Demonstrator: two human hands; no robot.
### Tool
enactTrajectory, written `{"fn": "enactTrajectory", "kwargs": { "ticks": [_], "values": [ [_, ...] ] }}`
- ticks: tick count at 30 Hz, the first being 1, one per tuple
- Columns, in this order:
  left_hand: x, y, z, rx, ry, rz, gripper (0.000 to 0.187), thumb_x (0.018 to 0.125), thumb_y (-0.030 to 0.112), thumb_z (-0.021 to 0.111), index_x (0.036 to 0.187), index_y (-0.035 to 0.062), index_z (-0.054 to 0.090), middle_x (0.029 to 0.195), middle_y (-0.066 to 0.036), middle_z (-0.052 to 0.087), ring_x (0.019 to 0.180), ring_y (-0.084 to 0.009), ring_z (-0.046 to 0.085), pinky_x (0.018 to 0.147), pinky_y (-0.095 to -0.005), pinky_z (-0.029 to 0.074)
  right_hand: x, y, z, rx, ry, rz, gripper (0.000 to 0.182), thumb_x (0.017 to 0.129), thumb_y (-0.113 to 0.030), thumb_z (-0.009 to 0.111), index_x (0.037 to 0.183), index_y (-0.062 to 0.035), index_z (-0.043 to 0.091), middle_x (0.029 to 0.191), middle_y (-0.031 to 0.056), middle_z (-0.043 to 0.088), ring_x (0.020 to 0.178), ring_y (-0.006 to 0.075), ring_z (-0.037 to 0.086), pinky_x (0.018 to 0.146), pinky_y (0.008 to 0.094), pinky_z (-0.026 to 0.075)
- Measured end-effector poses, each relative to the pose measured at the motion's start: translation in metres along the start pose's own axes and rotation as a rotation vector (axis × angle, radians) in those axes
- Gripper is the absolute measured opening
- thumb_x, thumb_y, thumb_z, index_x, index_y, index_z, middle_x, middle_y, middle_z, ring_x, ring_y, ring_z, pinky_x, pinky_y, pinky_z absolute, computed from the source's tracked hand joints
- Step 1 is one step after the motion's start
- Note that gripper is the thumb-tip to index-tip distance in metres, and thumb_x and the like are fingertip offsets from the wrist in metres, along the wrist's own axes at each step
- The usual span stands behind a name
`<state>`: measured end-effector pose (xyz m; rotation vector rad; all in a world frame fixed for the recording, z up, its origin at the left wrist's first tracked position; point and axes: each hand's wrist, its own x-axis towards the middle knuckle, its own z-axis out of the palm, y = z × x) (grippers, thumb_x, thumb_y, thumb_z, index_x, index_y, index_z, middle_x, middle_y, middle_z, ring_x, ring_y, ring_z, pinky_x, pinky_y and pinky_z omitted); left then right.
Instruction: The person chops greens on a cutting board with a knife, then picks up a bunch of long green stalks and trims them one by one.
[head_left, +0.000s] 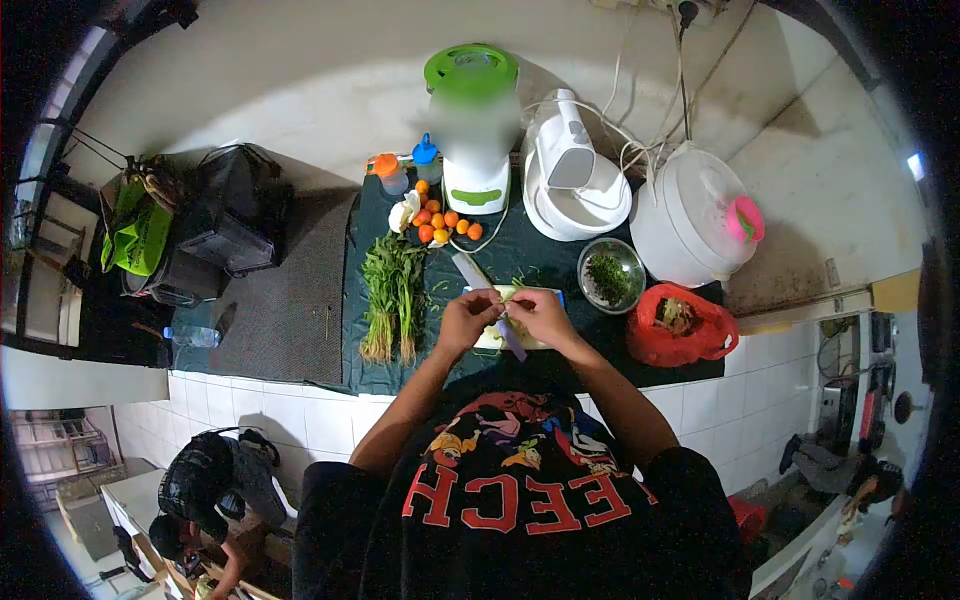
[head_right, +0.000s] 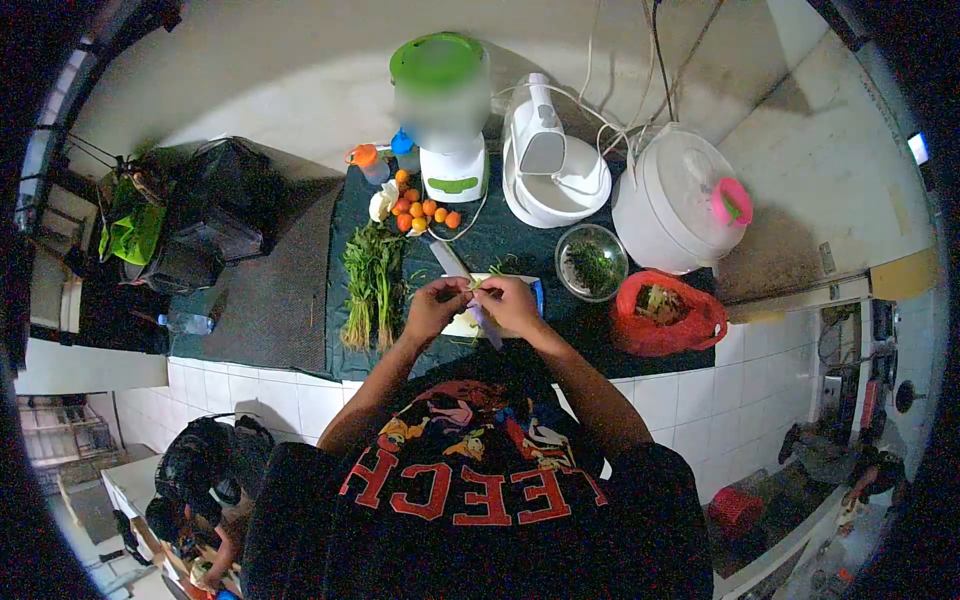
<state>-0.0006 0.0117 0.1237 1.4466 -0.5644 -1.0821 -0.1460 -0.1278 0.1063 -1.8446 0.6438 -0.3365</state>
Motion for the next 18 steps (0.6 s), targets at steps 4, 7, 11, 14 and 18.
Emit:
{"fn": "enactTrajectory", "kwargs": {
  "ticks": [4,7,11,14,18],
  "values": [
    [0.006,-0.008,-0.002,0.300,-0.004,0.128,0.028,0.092,0.016,0.075,0.114,0.0002,0.071,0.092,-0.005,0.073,0.074,-0.0097,0.066,0.064,-0.0262,0.053,0.000,-0.007,-0.005,-0.066,-0.022,0.028,0.020,0.087,-0.022,0.075,0.090,-0.0014,0.072,0.079,0.0093,0.072,0.070,0.0162,0.068,0.067,0.0322,0.053],
    [0.007,-0.009,0.000,0.471,0.046,0.228,0.027,0.092,0.016,0.074,0.113,-0.0007,0.072,0.090,-0.006,0.074,0.075,-0.0102,0.068,0.065,-0.0267,0.054,0.001,-0.012,-0.009,-0.042,-0.030,0.045,0.020,0.087,-0.021,0.074,0.086,-0.0014,0.071,0.076,0.0088,0.070,0.068,0.0162,0.066,0.065,0.0326,0.052],
    [0.006,-0.004,0.002,0.346,-0.006,0.078,0.025,0.094,0.018,0.073,0.109,-0.0013,0.073,0.091,-0.006,0.075,0.076,-0.0110,0.068,0.069,-0.0274,0.054,0.004,-0.013,-0.011,0.044,-0.061,0.122,0.020,0.087,-0.020,0.073,0.085,-0.0011,0.070,0.072,0.0084,0.068,0.065,0.0158,0.065,0.063,0.0328,0.051],
    [0.011,-0.015,-0.002,0.279,-0.050,0.089,0.027,0.094,0.020,0.072,0.111,-0.0014,0.072,0.095,-0.008,0.073,0.077,-0.0110,0.068,0.071,-0.0284,0.055,0.004,-0.008,-0.011,-0.017,-0.069,0.074,0.019,0.087,-0.020,0.073,0.086,-0.0007,0.069,0.071,0.0090,0.068,0.063,0.0157,0.064,0.062,0.0324,0.050],
    [0.009,-0.019,-0.006,0.342,-0.081,0.199,0.025,0.096,0.020,0.069,0.111,-0.0004,0.071,0.095,-0.011,0.071,0.080,-0.0157,0.069,0.070,-0.0306,0.055,-0.002,-0.018,-0.012,-0.064,-0.081,-0.030,0.019,0.084,-0.018,0.074,0.088,-0.0007,0.068,0.073,0.0120,0.068,0.065,0.0197,0.066,0.063,0.0346,0.051]
  ]
}}
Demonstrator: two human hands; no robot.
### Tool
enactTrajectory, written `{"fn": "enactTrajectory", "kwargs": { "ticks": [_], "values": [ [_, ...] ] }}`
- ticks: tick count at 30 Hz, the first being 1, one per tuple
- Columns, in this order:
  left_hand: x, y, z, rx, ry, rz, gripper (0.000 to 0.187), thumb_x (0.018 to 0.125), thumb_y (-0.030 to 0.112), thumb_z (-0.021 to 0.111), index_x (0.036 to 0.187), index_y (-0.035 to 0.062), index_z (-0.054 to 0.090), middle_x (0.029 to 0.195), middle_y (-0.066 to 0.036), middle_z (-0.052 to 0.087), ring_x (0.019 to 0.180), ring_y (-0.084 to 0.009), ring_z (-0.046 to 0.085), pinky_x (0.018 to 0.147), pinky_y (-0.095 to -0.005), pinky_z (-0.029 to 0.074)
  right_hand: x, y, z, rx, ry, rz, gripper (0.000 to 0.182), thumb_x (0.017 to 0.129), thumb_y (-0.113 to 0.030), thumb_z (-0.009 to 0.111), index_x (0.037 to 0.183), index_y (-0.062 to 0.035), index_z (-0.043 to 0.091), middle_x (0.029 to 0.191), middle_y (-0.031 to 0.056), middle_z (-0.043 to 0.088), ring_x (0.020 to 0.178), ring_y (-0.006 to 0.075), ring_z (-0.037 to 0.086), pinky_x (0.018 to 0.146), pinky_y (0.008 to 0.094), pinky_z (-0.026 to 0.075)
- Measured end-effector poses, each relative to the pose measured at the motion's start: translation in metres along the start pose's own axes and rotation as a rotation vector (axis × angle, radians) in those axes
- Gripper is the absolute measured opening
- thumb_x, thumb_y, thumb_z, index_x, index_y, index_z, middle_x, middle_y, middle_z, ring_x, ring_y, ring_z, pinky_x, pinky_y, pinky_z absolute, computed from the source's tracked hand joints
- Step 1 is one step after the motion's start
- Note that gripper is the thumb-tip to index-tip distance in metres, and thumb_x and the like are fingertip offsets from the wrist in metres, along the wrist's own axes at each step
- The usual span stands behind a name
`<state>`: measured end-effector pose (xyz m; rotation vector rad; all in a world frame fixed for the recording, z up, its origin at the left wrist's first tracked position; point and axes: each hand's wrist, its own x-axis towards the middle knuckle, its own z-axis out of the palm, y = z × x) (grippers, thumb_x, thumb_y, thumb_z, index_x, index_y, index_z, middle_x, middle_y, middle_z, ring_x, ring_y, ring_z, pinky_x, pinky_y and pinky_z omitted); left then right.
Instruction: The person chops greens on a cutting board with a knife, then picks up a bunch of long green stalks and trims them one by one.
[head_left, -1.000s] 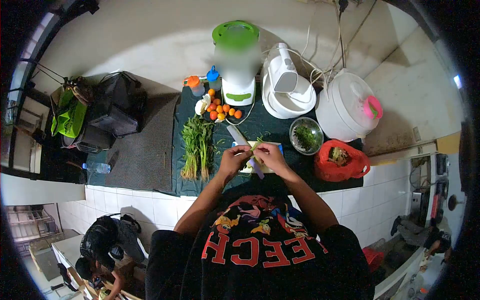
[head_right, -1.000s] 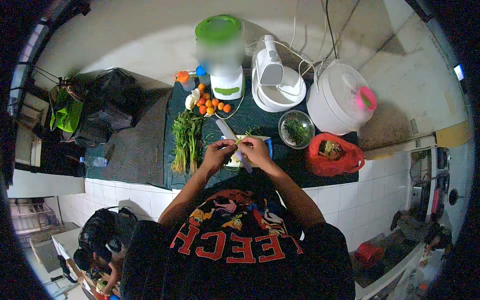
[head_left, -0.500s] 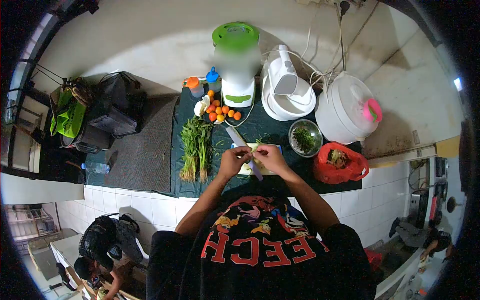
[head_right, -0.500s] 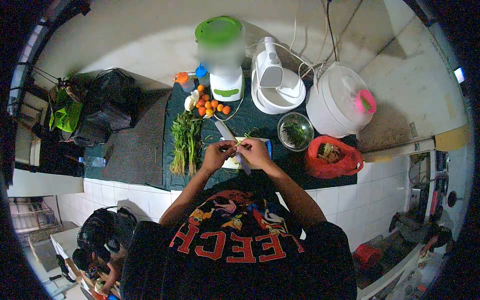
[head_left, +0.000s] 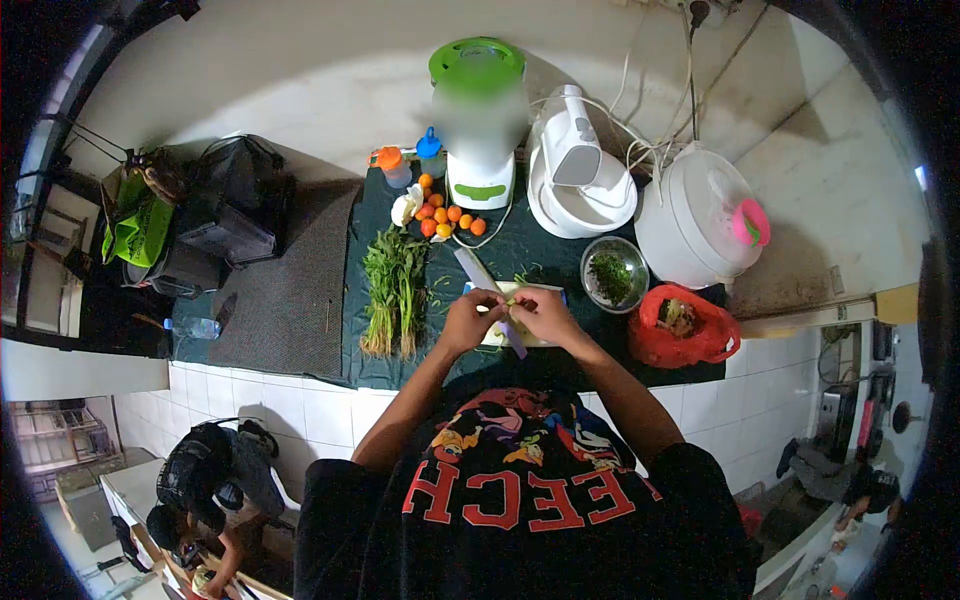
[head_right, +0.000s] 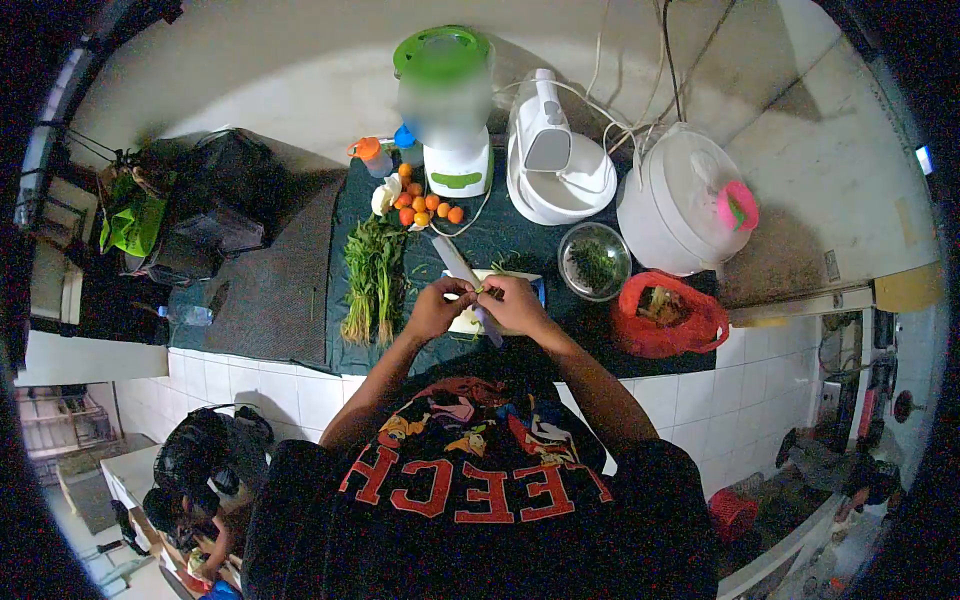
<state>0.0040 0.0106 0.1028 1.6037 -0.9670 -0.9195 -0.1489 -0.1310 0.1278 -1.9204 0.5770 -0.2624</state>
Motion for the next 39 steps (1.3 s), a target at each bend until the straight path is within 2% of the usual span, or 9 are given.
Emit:
{"fn": "enactTrajectory", "kwargs": {
  "ticks": [5,7,15,20,24,30,33,36,39],
  "values": [
    [-0.002,0.015,0.006,0.563,0.084,0.280,0.016,0.091,0.019,0.068,0.099,0.0045,0.071,0.095,-0.015,0.068,0.095,-0.0367,0.062,0.085,-0.0467,0.048,0.000,0.010,0.006,-0.121,0.020,-0.102,0.017,0.082,-0.016,0.072,0.089,-0.0011,0.068,0.081,0.0171,0.069,0.074,0.0317,0.070,0.068,0.0409,0.053],
    [0.000,0.008,0.008,0.543,0.061,0.227,0.017,0.092,0.020,0.067,0.100,0.0060,0.071,0.096,-0.014,0.069,0.096,-0.0357,0.062,0.086,-0.0469,0.048,-0.001,0.000,0.002,-0.227,0.021,-0.077,0.019,0.082,-0.018,0.071,0.090,-0.0019,0.067,0.083,0.0189,0.069,0.079,0.0385,0.068,0.070,0.0447,0.053],
    [-0.009,0.027,-0.002,0.801,0.107,0.259,0.018,0.090,0.021,0.070,0.103,0.0090,0.075,0.098,-0.012,0.074,0.089,-0.0349,0.067,0.079,-0.0428,0.052,-0.006,-0.006,-0.008,-0.511,0.131,-0.117,0.014,0.082,-0.017,0.068,0.083,-0.0045,0.063,0.082,0.0138,0.065,0.076,0.0365,0.066,0.065,0.0463,0.052],
    [-0.008,0.015,-0.007,0.217,0.098,-0.202,0.023,0.091,0.024,0.077,0.106,0.0067,0.075,0.091,-0.008,0.075,0.074,-0.0150,0.069,0.071,-0.0315,0.055,0.020,0.025,-0.024,-0.583,0.253,-0.026,0.012,0.084,-0.017,0.067,0.083,-0.0059,0.063,0.084,0.0135,0.065,0.080,0.0369,0.067,0.066,0.0479,0.053],
    [-0.004,-0.010,-0.001,-0.220,0.089,-0.252,0.024,0.087,0.018,0.081,0.105,0.0023,0.075,0.093,-0.006,0.076,0.079,-0.0102,0.068,0.070,-0.0266,0.053,0.050,0.050,-0.036,-0.552,0.223,-0.073,0.014,0.086,-0.017,0.067,0.091,-0.0045,0.069,0.086,0.0160,0.068,0.081,0.0377,0.067,0.070,0.0480,0.053],
    [-0.006,0.014,-0.004,-0.143,0.146,-0.219,0.025,0.085,0.014,0.083,0.101,-0.0013,0.071,0.086,-0.005,0.075,0.073,-0.0085,0.065,0.068,-0.0261,0.053,0.034,0.025,-0.014,-0.305,0.119,-0.124,0.027,0.091,-0.022,0.067,0.106,0.0000,0.073,0.090,0.0212,0.073,0.080,0.0338,0.072,0.071,0.0419,0.055],
    [-0.005,0.009,-0.004,-0.113,0.185,-0.195,0.024,0.084,0.013,0.083,0.101,0.0003,0.072,0.086,-0.005,0.076,0.073,-0.0091,0.067,0.067,-0.0264,0.054,0.018,0.017,0.003,0.198,0.000,0.214,0.036,0.091,-0.034,0.075,0.104,-0.0002,0.073,0.080,0.0086,0.073,0.072,0.0136,0.068,0.066,0.0316,0.052],
    [-0.005,0.020,-0.001,0.030,0.215,-0.136,0.025,0.084,0.013,0.082,0.103,0.0009,0.072,0.088,-0.009,0.077,0.079,-0.0116,0.072,0.070,-0.0275,0.055,0.012,0.019,0.017,0.100,0.161,0.012,0.036,0.088,-0.033,0.078,0.104,-0.0010,0.073,0.080,0.0073,0.074,0.070,0.0129,0.067,0.067,0.0307,0.053],
    [-0.003,0.029,0.002,0.181,0.178,-0.079,0.027,0.084,0.014,0.081,0.106,-0.0001,0.072,0.090,-0.012,0.077,0.081,-0.0153,0.074,0.071,-0.0294,0.056,0.010,0.017,0.012,0.181,0.089,0.098,0.035,0.087,-0.033,0.080,0.100,-0.0020,0.075,0.081,0.0054,0.074,0.070,0.0114,0.067,0.069,0.0295,0.053]
  ]
}}
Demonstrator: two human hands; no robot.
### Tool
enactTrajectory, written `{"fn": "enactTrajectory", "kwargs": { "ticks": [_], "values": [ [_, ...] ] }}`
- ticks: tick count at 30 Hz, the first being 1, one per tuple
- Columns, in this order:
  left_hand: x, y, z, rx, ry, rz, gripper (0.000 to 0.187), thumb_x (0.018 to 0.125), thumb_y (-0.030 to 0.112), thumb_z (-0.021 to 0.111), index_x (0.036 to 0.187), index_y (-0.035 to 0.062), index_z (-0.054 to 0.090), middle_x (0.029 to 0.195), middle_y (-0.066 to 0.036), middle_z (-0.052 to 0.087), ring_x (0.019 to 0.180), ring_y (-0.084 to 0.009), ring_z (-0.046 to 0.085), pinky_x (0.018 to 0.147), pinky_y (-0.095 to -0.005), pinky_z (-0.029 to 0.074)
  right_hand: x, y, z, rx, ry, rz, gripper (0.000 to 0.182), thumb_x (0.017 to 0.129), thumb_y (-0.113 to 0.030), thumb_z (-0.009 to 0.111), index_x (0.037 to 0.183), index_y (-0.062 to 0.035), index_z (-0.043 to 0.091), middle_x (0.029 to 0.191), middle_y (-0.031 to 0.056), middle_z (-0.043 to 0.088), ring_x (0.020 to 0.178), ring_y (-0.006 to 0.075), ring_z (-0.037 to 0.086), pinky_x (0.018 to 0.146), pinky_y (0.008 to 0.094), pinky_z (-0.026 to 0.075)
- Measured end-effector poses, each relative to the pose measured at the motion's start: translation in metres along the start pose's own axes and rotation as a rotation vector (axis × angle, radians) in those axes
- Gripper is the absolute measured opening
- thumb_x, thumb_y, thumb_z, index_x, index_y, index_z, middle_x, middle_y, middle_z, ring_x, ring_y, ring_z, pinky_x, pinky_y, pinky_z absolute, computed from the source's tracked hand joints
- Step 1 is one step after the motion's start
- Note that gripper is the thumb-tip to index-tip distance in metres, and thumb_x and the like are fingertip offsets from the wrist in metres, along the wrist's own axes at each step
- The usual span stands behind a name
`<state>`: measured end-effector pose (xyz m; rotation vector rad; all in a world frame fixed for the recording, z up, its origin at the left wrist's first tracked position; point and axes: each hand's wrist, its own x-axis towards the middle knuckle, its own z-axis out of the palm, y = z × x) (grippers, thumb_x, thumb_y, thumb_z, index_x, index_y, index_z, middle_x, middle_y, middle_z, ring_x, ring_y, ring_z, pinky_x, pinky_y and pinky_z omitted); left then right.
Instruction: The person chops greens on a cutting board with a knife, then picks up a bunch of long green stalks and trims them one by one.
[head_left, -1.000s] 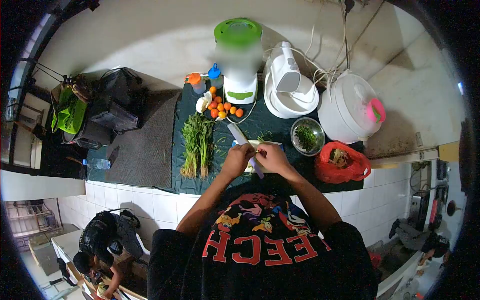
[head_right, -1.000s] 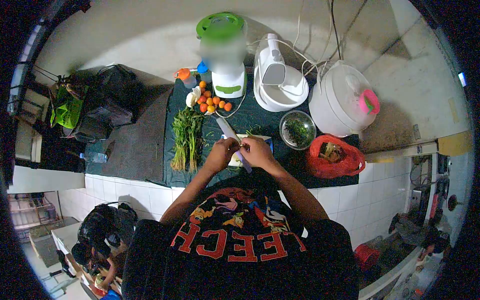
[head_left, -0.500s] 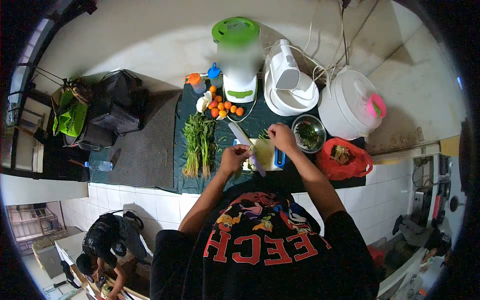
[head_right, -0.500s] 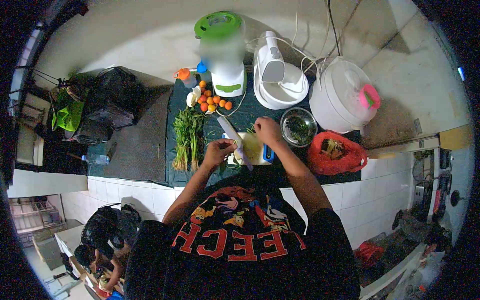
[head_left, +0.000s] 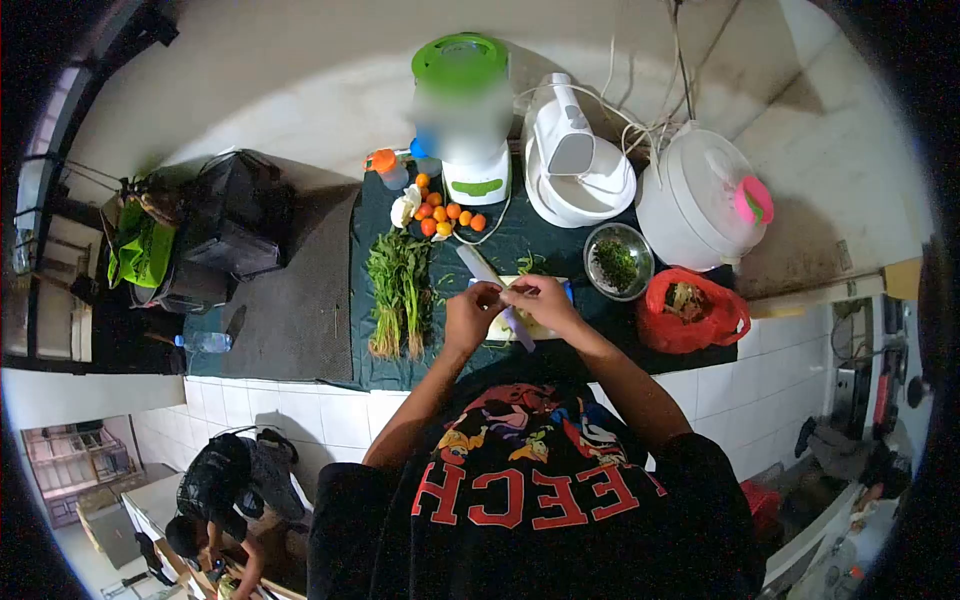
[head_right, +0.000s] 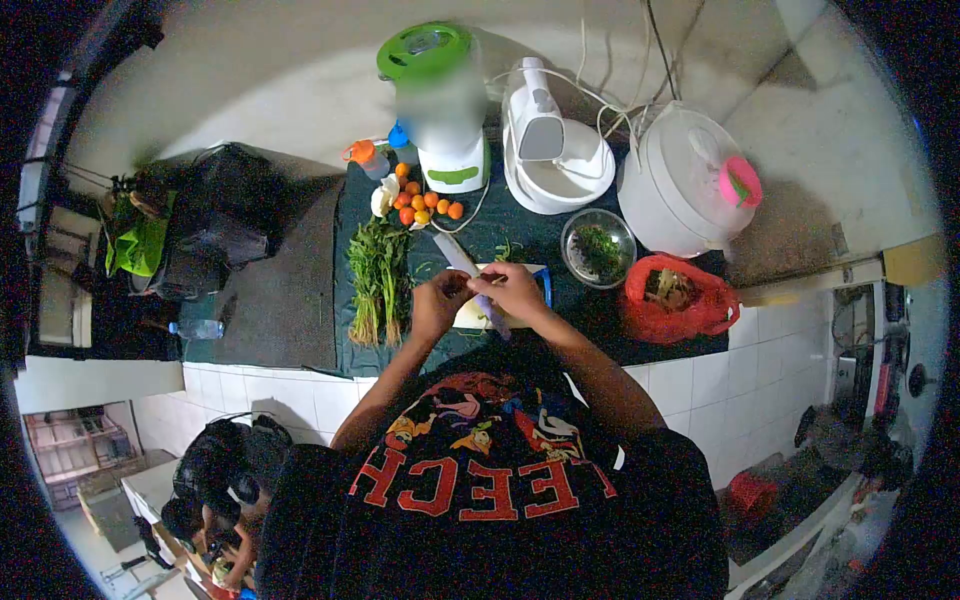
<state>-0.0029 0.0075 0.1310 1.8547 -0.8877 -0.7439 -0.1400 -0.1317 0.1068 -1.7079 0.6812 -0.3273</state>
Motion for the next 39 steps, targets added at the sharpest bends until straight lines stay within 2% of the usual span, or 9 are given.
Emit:
{"fn": "enactTrajectory", "kwargs": {
  "ticks": [6,10,14,20,23,26,32,37,39],
  "values": [
    [-0.004,0.007,-0.001,0.054,0.004,0.117,0.029,0.085,0.015,0.081,0.108,-0.0001,0.072,0.090,-0.013,0.077,0.079,-0.0169,0.074,0.070,-0.0308,0.056,0.001,-0.010,-0.011,0.072,-0.117,0.105,0.027,0.089,-0.028,0.078,0.097,-0.0023,0.076,0.080,0.0039,0.073,0.071,0.0106,0.066,0.068,0.0291,0.052],
    [-0.001,0.002,-0.003,-0.109,-0.076,-0.023,0.026,0.086,0.019,0.082,0.103,0.0014,0.073,0.084,-0.009,0.076,0.076,-0.0100,0.069,0.069,-0.0281,0.054,0.009,-0.001,-0.020,0.053,-0.173,0.050,0.027,0.092,-0.026,0.076,0.098,-0.0005,0.074,0.079,-0.0021,0.069,0.071,0.0049,0.058,0.064,0.0245,0.047],
    [0.003,-0.018,-0.002,-0.140,-0.090,-0.083,0.026,0.088,0.022,0.080,0.104,0.0030,0.075,0.088,-0.010,0.077,0.076,-0.0119,0.070,0.071,-0.0283,0.055,0.015,0.008,-0.024,0.017,-0.184,0.068,0.022,0.090,-0.024,0.074,0.097,-0.0030,0.076,0.083,0.0049,0.074,0.075,0.0113,0.066,0.070,0.0308,0.053],
    [0.004,-0.032,-0.001,0.074,0.033,-0.066,0.027,0.089,0.024,0.077,0.103,0.0013,0.077,0.087,-0.013,0.077,0.079,-0.0184,0.075,0.071,-0.0312,0.056,0.026,0.028,-0.019,-0.148,0.050,0.110,0.019,0.082,-0.020,0.074,0.093,-0.0046,0.075,0.081,0.0100,0.073,0.073,0.0192,0.070,0.070,0.0333,0.054],
    [0.004,-0.036,-0.002,0.196,0.100,0.007,0.027,0.088,0.023,0.077,0.104,0.0017,0.077,0.090,-0.014,0.077,0.080,-0.0207,0.075,0.073,-0.0322,0.057,0.038,0.041,-0.019,-0.229,0.186,-0.040,0.019,0.081,-0.021,0.074,0.089,-0.0034,0.074,0.081,0.0126,0.073,0.074,0.0235,0.071,0.070,0.0351,0.054],
    [0.004,-0.036,-0.002,0.108,0.094,-0.090,0.028,0.088,0.021,0.076,0.106,-0.0001,0.076,0.090,-0.014,0.077,0.080,-0.0205,0.075,0.073,-0.0325,0.057,0.046,0.039,-0.023,-0.258,0.266,0.064,0.018,0.083,-0.021,0.073,0.087,-0.0029,0.073,0.083,0.0121,0.073,0.075,0.0247,0.071,0.071,0.0363,0.055],
    [0.005,-0.040,-0.004,-0.085,0.007,-0.193,0.026,0.090,0.018,0.076,0.108,-0.0007,0.072,0.093,-0.009,0.077,0.084,-0.0139,0.072,0.076,-0.0300,0.056,0.061,0.070,-0.025,-0.422,0.360,-0.109,0.021,0.085,-0.020,0.074,0.096,-0.0025,0.073,0.089,0.0114,0.074,0.077,0.0227,0.070,0.073,0.0356,0.055],
    [0.008,-0.044,-0.003,-0.207,-0.025,-0.149,0.017,0.089,0.011,0.077,0.103,0.0020,0.072,0.091,-0.006,0.076,0.080,-0.0118,0.069,0.074,-0.0278,0.055,0.022,0.026,-0.002,0.014,-0.089,-0.086,0.027,0.090,-0.024,0.075,0.104,-0.0011,0.073,0.091,0.0098,0.075,0.081,0.0170,0.070,0.074,0.0321,0.054],
    [0.008,-0.042,0.000,-0.213,-0.050,-0.133,0.016,0.089,0.010,0.077,0.103,0.0025,0.073,0.091,-0.006,0.076,0.080,-0.0115,0.069,0.073,-0.0271,0.055,0.013,0.018,0.003,0.001,-0.100,-0.048,0.027,0.089,-0.025,0.075,0.102,-0.0010,0.074,0.089,0.0102,0.075,0.080,0.0167,0.070,0.074,0.0319,0.054]
  ]
}}
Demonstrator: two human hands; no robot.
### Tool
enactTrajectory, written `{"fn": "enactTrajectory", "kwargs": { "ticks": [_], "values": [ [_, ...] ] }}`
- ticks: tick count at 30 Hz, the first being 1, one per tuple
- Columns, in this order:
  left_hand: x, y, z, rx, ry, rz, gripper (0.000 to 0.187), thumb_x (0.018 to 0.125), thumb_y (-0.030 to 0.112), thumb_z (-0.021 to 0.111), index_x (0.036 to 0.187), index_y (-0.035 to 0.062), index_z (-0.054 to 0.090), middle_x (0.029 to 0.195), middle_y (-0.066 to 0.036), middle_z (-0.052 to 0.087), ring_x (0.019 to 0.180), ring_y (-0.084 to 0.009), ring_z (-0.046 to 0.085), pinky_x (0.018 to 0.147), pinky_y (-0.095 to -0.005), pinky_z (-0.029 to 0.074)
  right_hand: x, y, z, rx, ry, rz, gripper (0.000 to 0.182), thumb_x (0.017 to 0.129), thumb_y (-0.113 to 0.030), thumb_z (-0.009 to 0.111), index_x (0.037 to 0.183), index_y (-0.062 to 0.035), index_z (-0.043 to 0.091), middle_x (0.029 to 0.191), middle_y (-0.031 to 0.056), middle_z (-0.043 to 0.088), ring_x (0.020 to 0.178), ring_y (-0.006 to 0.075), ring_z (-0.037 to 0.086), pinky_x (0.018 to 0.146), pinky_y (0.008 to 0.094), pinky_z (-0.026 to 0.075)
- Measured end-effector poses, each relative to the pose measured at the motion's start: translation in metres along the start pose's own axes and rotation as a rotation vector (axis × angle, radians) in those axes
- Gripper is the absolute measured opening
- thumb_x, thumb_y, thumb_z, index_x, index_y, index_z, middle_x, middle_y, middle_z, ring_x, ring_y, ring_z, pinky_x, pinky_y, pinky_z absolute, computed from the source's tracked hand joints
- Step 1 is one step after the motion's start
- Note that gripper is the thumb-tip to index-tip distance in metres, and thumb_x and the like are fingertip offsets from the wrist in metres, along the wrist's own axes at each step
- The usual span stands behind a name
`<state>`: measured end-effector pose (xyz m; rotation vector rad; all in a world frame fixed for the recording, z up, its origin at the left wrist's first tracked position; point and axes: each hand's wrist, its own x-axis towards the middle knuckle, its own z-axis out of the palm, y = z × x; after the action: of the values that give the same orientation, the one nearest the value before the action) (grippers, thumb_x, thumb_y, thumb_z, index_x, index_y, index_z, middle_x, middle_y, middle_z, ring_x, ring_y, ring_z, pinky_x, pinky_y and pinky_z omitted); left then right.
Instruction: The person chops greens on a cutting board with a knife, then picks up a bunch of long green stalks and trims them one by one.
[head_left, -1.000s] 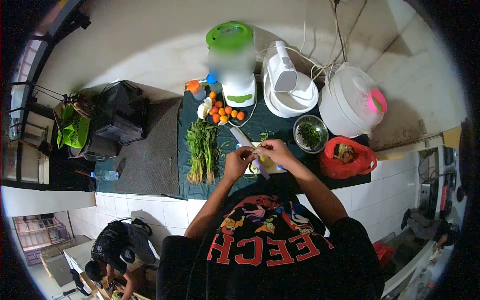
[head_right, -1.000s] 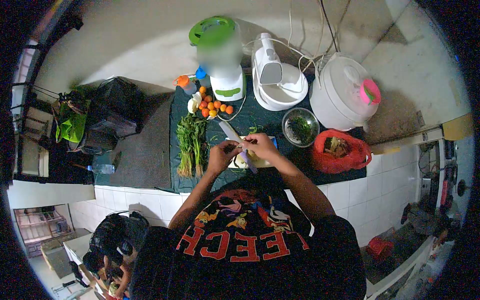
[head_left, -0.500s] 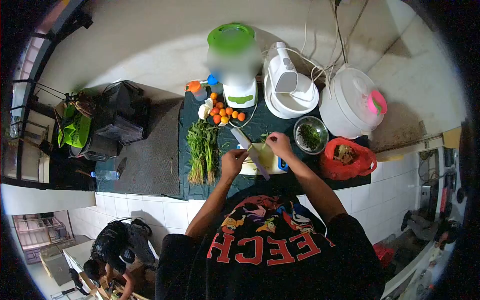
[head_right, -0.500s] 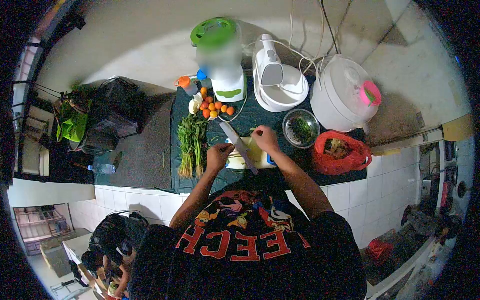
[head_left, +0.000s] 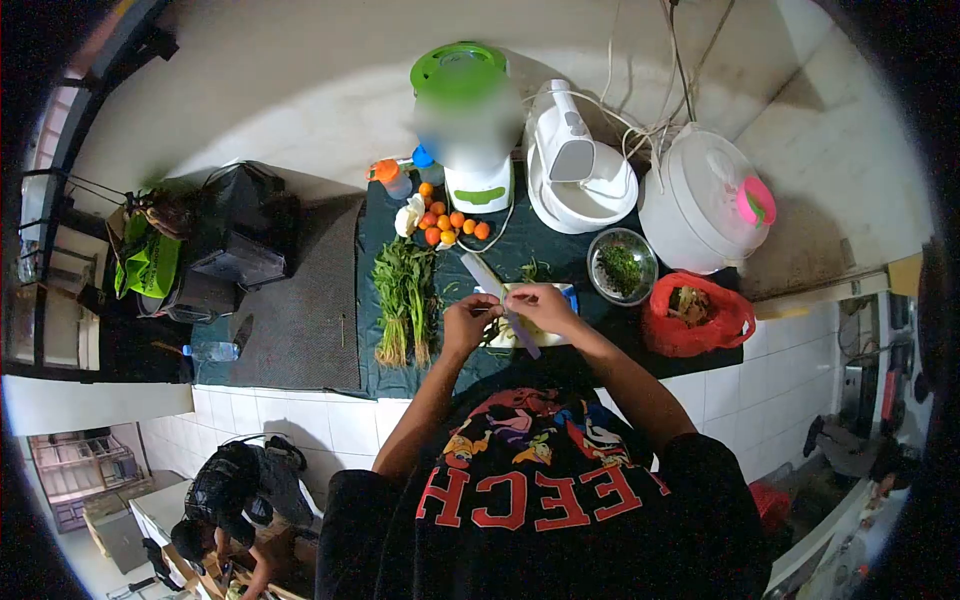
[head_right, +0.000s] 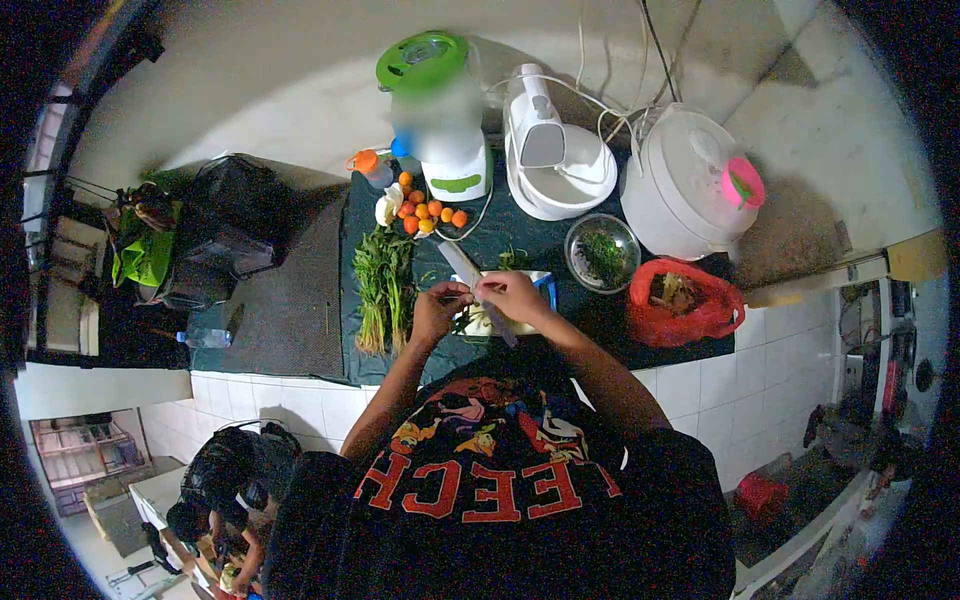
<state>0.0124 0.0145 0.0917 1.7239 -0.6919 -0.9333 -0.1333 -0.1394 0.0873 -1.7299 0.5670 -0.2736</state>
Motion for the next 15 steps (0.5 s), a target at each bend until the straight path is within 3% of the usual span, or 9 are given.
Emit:
{"fn": "enactTrajectory", "kwargs": {
  "ticks": [3,5,9,11,15],
  "values": [
    [0.001,0.004,0.004,0.015,-0.028,-0.033,0.016,0.088,0.010,0.078,0.101,0.0020,0.073,0.089,-0.005,0.076,0.079,-0.0106,0.069,0.072,-0.0261,0.055,-0.005,0.004,0.003,-0.016,-0.003,0.019,0.025,0.089,-0.025,0.076,0.097,-0.0008,0.076,0.087,0.0105,0.075,0.078,0.0162,0.070,0.074,0.0317,0.054],
    [0.002,-0.010,0.005,0.054,0.007,0.068,0.020,0.084,0.015,0.082,0.100,0.0045,0.078,0.086,-0.007,0.077,0.075,-0.0099,0.071,0.066,-0.0262,0.055,-0.007,0.003,0.001,0.010,-0.020,0.002,0.025,0.087,-0.025,0.077,0.093,-0.0006,0.076,0.085,0.0104,0.075,0.076,0.0158,0.069,0.072,0.0320,0.053],
    [-0.006,0.010,0.002,0.144,-0.012,0.056,0.022,0.084,0.015,0.082,0.102,0.0044,0.078,0.088,-0.009,0.078,0.075,-0.0113,0.072,0.066,-0.0265,0.056,-0.007,0.008,0.003,-0.006,-0.016,-0.012,0.025,0.087,-0.025,0.077,0.094,-0.0005,0.076,0.083,0.0104,0.074,0.075,0.0164,0.069,0.071,0.0321,0.053],
    [-0.005,0.008,0.002,0.140,-0.014,0.065,0.021,0.085,0.015,0.081,0.103,0.0040,0.078,0.088,-0.010,0.078,0.075,-0.0114,0.072,0.067,-0.0267,0.056,-0.007,0.007,0.005,0.021,-0.071,0.087,0.024,0.091,-0.020,0.072,0.101,0.0011,0.075,0.085,0.0065,0.074,0.076,0.0107,0.066,0.070,0.0296,0.052],
    [-0.012,0.019,0.003,0.137,-0.013,0.027,0.022,0.085,0.016,0.078,0.103,0.0028,0.077,0.088,-0.010,0.078,0.076,-0.0118,0.073,0.068,-0.0270,0.056,-0.012,0.006,0.015,-0.029,-0.016,0.057,0.022,0.091,-0.018,0.070,0.097,0.0026,0.072,0.083,0.0074,0.072,0.075,0.0116,0.065,0.069,0.0310,0.052]
  ]
}}
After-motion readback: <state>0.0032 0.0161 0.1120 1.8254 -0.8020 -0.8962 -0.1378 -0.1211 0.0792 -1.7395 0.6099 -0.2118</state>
